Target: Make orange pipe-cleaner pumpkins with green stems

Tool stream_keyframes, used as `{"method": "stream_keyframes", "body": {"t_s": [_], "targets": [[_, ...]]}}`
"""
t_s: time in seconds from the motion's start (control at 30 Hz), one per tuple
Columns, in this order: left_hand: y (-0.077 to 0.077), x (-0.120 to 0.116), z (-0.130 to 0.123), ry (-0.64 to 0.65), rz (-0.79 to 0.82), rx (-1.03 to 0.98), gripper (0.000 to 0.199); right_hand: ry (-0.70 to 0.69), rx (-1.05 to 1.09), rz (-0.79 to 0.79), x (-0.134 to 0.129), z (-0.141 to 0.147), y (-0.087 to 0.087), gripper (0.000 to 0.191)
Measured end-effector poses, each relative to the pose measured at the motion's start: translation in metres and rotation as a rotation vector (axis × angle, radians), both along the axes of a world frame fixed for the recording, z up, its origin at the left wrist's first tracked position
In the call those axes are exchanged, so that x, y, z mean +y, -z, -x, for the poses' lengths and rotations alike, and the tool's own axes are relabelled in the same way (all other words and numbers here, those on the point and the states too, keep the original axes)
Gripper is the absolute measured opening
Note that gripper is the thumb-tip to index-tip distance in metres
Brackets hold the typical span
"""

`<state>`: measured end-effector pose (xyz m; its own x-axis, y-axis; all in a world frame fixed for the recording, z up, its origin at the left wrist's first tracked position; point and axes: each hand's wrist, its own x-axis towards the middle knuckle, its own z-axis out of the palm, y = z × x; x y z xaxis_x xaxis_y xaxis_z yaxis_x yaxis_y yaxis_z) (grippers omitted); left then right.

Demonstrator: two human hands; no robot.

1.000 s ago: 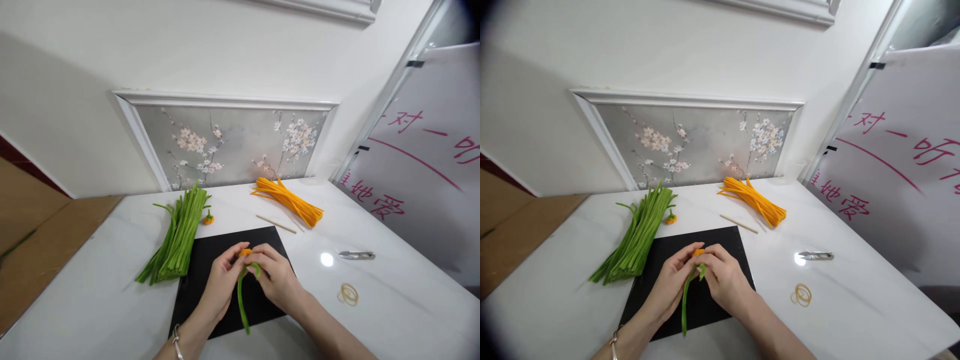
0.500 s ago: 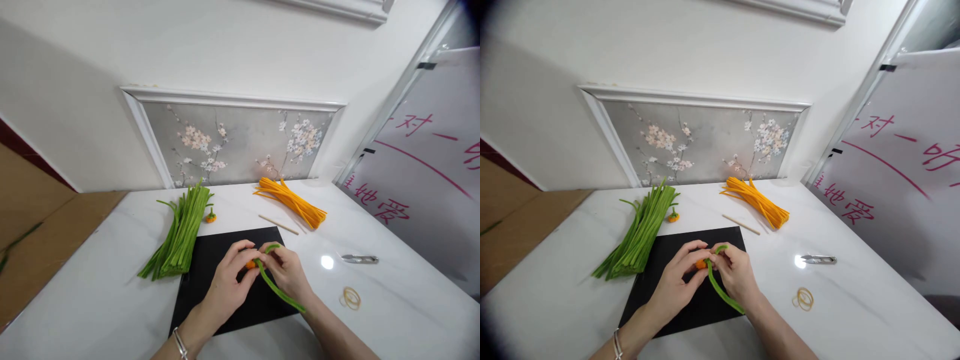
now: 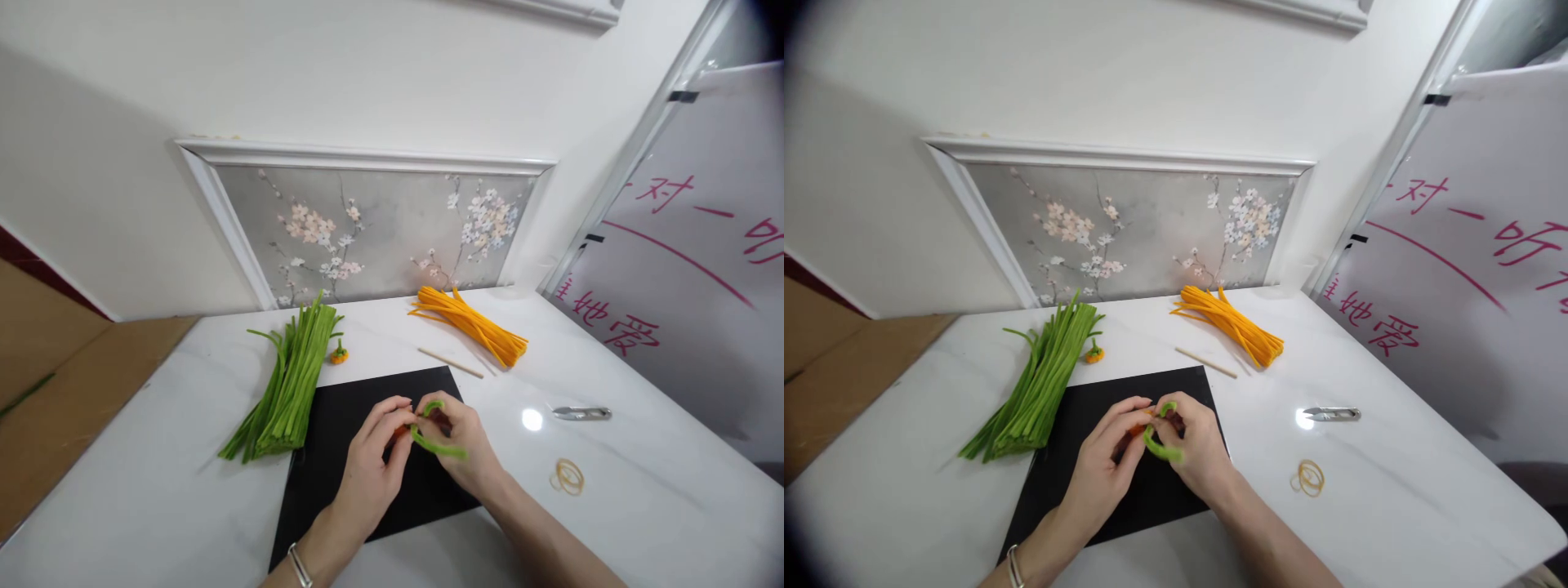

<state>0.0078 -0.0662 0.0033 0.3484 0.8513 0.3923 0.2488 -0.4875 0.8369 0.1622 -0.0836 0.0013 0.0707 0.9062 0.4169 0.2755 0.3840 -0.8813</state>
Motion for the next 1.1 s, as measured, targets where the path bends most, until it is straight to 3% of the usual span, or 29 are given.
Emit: {"method": "stream_keyframes", "body": {"t_s": [0.23,0.5,0.63,0.8,0.87,0.93,1.1], "targets": [[0.001,-0.001,-0.003,-0.020,0.100,-0.074,0.015,0.039,-0.049,-0.024,0.000,0.003,-0.001,0.005],[0.008,0.006,-0.005,0.005,0.445,-0.340,0.022,0.078,0.156,0.134,0.014,0.013,0.018,0.010],[0.010,0.008,-0.005,-0.072,0.543,-0.437,0.024,0.096,0.074,0.060,0.015,0.016,0.020,0.009],[0.009,0.011,-0.004,-0.093,0.494,-0.455,0.017,0.045,-0.308,-0.263,0.008,0.016,0.016,0.018],[0.008,0.012,-0.003,-0.088,0.445,-0.440,0.017,-0.011,-0.416,-0.324,0.006,0.015,0.014,0.023],[0.008,0.014,-0.002,-0.092,0.424,-0.426,0.017,-0.040,-0.435,-0.320,0.005,0.015,0.014,0.024],[0.006,0.014,-0.001,-0.104,0.438,-0.354,0.013,0.023,-0.209,-0.174,0.006,0.016,0.019,0.010]]}}
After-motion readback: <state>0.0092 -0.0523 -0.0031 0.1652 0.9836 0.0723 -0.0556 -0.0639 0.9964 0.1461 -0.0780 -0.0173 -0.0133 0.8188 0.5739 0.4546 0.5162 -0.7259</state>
